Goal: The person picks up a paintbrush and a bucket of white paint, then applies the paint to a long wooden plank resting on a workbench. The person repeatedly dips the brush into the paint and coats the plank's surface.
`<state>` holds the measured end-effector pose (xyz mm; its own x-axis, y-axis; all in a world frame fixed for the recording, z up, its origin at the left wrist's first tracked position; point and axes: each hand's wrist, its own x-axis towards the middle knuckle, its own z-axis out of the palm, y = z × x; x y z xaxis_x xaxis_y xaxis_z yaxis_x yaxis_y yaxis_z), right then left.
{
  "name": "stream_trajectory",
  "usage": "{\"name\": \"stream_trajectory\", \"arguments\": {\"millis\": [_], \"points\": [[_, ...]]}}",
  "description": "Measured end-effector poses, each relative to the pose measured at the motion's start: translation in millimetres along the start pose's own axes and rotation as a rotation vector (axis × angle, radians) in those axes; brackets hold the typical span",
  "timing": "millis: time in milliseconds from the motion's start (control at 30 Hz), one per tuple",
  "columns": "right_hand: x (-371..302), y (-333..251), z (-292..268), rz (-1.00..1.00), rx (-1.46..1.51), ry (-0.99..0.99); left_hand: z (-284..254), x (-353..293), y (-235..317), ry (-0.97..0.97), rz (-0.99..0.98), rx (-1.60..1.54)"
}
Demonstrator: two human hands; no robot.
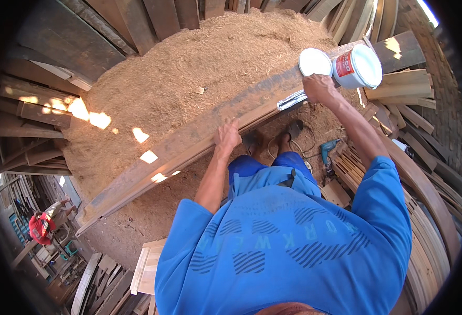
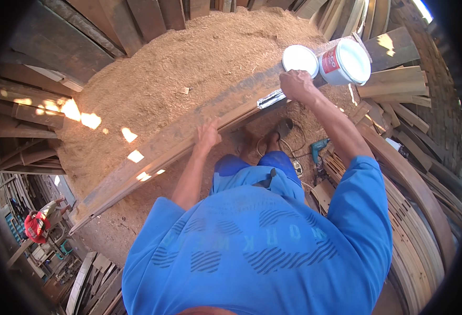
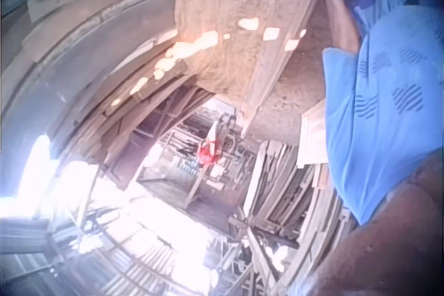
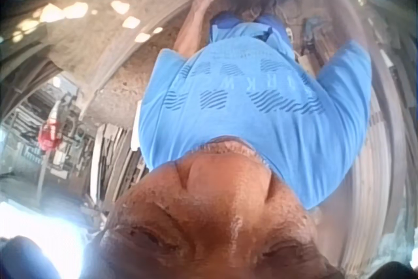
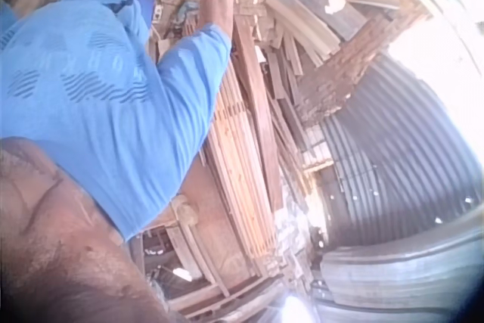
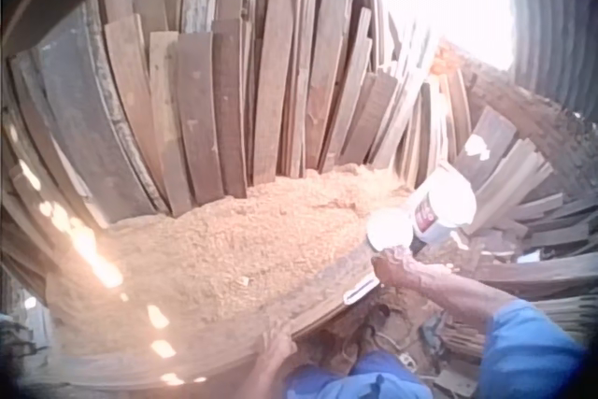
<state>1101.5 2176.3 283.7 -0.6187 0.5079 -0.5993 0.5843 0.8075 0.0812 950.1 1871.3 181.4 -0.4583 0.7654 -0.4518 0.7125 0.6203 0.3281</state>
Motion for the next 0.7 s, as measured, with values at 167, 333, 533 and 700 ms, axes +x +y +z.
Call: {"name": "stream_trajectory", "arguments": {"millis": [167,333,533,700], "points": [[1.2,11.2,-0.9,0.006,0.004,-0.033,5.6,0.2,-2.1,0.039,0.021,0.04],[14.6,21.6,-1.5,0.081,0.023,0.023,13.5,9.1,-4.5,0.102,0.037,0.021],[3.5,16.9,3.4,0.066,0.073,0.085,8.8,15.6,-8.1,-0.007,0.005,0.031],[9.6,37.9,-14.4,0.157,0.043,0.077,-15.4,24.7,-5.3,-0.115,-0.012,0.043]]}}
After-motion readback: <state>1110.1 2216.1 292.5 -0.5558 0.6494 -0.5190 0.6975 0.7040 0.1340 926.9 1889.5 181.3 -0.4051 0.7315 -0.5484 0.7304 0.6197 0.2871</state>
